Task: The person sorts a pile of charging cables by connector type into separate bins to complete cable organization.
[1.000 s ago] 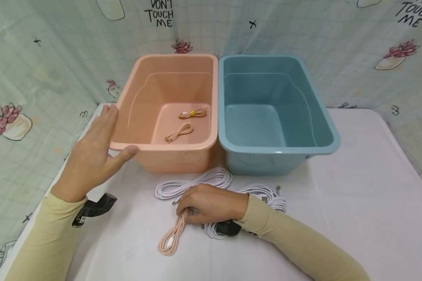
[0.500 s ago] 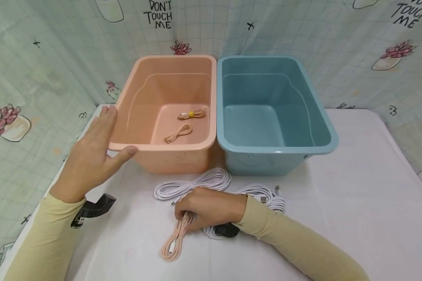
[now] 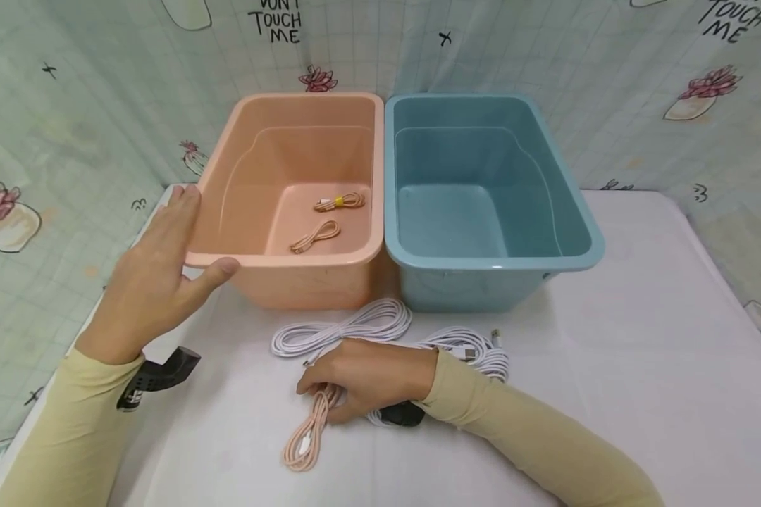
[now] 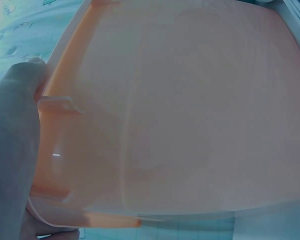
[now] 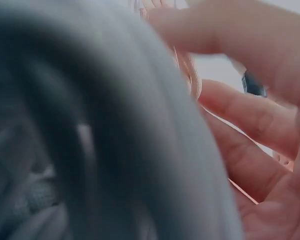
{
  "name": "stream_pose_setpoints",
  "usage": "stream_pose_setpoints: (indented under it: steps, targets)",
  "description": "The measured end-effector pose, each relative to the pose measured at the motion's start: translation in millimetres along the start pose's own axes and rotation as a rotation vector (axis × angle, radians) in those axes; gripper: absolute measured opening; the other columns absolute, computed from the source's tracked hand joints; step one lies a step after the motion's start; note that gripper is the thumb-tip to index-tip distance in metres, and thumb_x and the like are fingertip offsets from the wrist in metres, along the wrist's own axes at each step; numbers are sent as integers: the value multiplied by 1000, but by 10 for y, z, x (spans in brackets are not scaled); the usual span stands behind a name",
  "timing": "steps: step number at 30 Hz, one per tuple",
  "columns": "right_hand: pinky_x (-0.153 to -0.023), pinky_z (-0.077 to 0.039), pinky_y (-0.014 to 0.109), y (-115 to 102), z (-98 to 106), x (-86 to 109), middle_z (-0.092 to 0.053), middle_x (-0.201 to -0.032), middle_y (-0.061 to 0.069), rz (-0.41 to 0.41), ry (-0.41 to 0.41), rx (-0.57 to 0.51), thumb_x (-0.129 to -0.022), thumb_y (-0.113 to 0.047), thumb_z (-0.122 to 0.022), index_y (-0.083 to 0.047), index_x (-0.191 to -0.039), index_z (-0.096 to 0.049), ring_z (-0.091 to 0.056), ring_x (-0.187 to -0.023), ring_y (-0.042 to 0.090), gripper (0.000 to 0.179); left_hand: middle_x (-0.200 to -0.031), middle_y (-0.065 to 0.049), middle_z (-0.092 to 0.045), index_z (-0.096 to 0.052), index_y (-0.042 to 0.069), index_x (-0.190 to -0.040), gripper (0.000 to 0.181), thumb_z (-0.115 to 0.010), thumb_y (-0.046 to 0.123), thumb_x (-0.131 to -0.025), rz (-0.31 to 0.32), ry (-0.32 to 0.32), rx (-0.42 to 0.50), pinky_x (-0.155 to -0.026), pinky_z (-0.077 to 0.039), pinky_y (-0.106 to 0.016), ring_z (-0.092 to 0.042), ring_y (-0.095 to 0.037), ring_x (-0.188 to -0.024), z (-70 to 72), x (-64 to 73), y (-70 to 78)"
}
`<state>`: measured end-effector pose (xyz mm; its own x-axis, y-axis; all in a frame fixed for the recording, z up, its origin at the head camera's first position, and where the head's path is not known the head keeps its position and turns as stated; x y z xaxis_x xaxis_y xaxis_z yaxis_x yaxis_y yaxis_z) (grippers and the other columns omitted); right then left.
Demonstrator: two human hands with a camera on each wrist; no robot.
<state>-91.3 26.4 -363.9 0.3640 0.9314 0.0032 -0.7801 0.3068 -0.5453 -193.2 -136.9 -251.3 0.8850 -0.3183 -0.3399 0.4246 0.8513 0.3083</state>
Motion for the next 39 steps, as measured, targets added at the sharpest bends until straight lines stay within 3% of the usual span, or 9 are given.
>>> stream_pose_setpoints:
  steps: [4, 8, 14, 21, 30, 39]
  targets:
    - [-97, -53, 16, -44, 17, -4, -77, -113, -8, 44, 29, 32, -92, -35, -79, -15, -122, -75, -69, -107, 1, 36, -173, -15, -23, -17, 8, -166, 104, -56, 73, -94, 1, 7, -7, -128, -27, -58, -19, -32, -163, 23, -8, 12]
    - [-90, -51, 11, -81, 17, -8, -75, -103, -8, 85, 49, 45, -95, -30, -76, -15, -117, -75, -66, -96, 0, 27, -173, -15, -23, -17, 8, -166, 104, -57, 72, -94, 9, 5, -5, -127, -28, -60, -20, -32, -163, 22, -5, 11]
    - [-80, -45, 7, -101, 16, -9, -72, -97, -9, 110, 51, 54, -89, -31, -82, -17, -112, -77, -58, -84, -2, 27, -172, -16, -24, -17, 8, -166, 105, -55, 73, -94, 12, 2, -4, -124, -30, -65, -20, -33, -163, 4, -5, 0]
    - [-88, -49, 10, -101, -21, -1, -71, -101, -9, 101, 11, 64, -81, -40, -87, -20, -111, -78, -58, -90, -2, 37, -174, -12, -22, -16, 11, -167, 100, -60, 65, -95, 31, -10, -14, -121, -32, -69, -18, -30, -164, 3, -7, 4]
    - [-89, -47, 3, -177, -88, 0, -76, -106, -8, 128, -34, 9, -88, -21, -83, -16, -109, -76, -66, -96, -3, 23, -174, -11, -21, -16, 12, -167, 100, -62, 63, -95, 37, -6, -13, -121, -32, -69, -18, -28, -164, -3, -2, -11]
    - [-89, -51, 6, -363, -133, 18, -75, -107, -9, 209, -6, 190, -95, -15, -75, -17, -113, -76, -69, -98, -3, 18, -174, -11, -20, -15, 12, -167, 100, -61, 63, -95, 39, -16, -9, -124, -29, -65, -17, -28, -164, -22, -7, -12]
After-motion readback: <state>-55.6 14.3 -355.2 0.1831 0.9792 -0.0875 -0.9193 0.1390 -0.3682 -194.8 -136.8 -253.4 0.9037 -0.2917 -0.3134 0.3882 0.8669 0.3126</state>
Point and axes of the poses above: each hand's wrist, its own x-axis away from the middle knuckle, its own z-axis out of the back of the hand, y = z × x, the point moved 10 cm from there along -x, towards the middle knuckle
